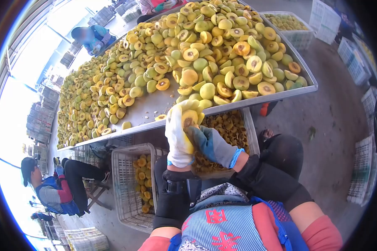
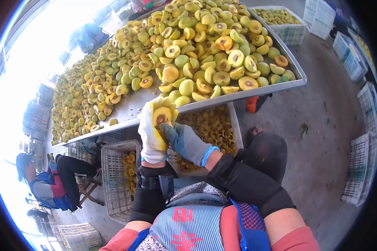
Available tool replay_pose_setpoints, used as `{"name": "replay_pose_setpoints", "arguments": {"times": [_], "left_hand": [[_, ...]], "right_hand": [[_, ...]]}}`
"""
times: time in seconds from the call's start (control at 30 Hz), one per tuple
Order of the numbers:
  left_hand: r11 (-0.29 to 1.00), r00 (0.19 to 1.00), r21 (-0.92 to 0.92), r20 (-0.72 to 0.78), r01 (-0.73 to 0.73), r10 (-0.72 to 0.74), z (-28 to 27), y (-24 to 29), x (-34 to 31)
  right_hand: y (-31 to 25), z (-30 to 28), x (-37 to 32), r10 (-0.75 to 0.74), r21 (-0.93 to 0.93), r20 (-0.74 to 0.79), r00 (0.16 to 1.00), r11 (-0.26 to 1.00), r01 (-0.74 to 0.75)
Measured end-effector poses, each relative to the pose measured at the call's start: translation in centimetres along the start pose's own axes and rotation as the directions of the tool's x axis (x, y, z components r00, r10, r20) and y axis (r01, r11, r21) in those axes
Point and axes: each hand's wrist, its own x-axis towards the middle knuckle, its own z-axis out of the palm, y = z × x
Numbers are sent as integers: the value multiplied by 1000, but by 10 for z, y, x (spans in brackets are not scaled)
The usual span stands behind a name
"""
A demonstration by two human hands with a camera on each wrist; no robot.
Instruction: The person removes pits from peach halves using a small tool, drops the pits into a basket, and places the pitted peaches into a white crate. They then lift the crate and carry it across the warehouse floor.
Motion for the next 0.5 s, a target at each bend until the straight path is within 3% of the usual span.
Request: {"name": "replay_pose_setpoints", "arguments": {"times": [0.07,0.17,0.2,0.27,0.3,0.37,0.4,0.5], "left_hand": [[994,998,105,-56,15,-9,-3,4,0],[965,994,239,-2,111,-114,-7,16,4],[958,996,275,26,76,-86,-9,14,5],[939,995,345,87,6,-38,-14,5,7],[951,996,309,68,31,-55,-11,6,5],[969,995,232,32,80,-90,-1,10,-1],[981,987,196,152,12,-42,-7,12,1],[981,984,-120,101,156,-144,-3,8,0]], "right_hand": [[-5,-4,-4,47,-34,71,996,998,-45],[-1,-6,-4,62,-157,107,992,987,-45],[-17,-8,-5,214,-116,161,964,974,-196],[-62,-13,-13,485,-58,281,828,870,-490],[-56,-15,-13,518,93,403,755,797,-596],[-37,-19,-13,480,324,641,599,538,-778],[-33,-20,-12,431,351,684,588,512,-784],[-28,-24,-10,324,377,770,549,463,-802]]}}
